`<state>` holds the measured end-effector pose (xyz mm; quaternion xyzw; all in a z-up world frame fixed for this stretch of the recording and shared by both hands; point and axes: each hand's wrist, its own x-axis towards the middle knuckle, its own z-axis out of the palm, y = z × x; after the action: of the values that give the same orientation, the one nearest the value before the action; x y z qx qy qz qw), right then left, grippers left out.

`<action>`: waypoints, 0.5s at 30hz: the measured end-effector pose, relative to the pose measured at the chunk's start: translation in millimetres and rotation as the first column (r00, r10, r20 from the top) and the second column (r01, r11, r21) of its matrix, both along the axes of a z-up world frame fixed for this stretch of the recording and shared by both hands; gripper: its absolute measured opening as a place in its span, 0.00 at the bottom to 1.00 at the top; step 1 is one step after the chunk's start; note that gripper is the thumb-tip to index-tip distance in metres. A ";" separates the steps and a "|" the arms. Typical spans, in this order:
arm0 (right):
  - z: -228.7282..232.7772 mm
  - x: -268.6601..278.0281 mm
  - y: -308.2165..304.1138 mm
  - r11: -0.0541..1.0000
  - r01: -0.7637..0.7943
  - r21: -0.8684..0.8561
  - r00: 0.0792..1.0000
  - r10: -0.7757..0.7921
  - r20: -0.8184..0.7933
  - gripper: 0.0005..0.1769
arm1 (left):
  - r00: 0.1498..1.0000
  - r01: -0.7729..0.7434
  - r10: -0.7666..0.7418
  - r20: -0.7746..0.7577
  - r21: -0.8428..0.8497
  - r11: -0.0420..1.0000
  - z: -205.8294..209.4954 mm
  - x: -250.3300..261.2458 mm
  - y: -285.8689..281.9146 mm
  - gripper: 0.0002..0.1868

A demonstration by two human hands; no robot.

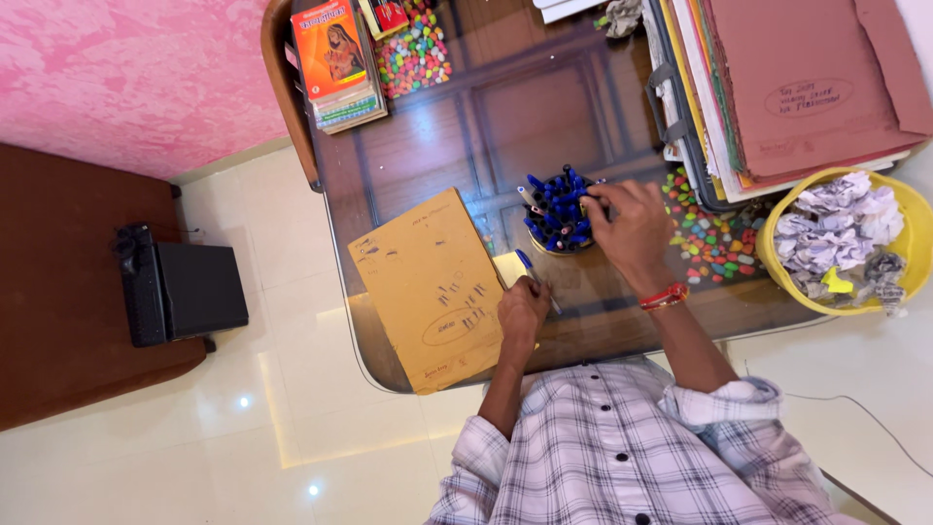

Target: The person organizes a cluttered desk by placing a small box on a stack of books, arranging pens into a holder, and sorting through a file folder. They handle a yellow sticky note pad, a pen holder, and a file folder containing documents.

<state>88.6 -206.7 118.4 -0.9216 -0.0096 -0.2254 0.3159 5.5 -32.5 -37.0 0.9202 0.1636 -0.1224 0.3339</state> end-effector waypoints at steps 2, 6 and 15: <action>-3.4 5.2 4.1 1.000 0.008 -0.030 0.997 -0.010 -0.078 0.08 | 1.000 -0.003 0.004 0.021 -0.008 1.000 -1.0 -0.2 -0.8 0.17; -10.7 10.0 3.5 0.998 -0.032 -0.055 0.999 0.030 -0.035 0.09 | 1.000 -0.008 0.008 0.000 -0.023 1.000 0.5 -1.6 0.2 0.17; 6.3 9.7 -14.0 0.996 -0.038 0.076 0.999 0.035 0.042 0.09 | 0.999 -0.003 0.003 0.032 -0.019 1.000 -1.4 -1.9 0.2 0.17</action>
<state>98.3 -220.7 124.7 -0.9035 -0.0241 -0.2386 0.3551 3.6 -32.2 -38.4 0.9185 0.1584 -0.1088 0.3456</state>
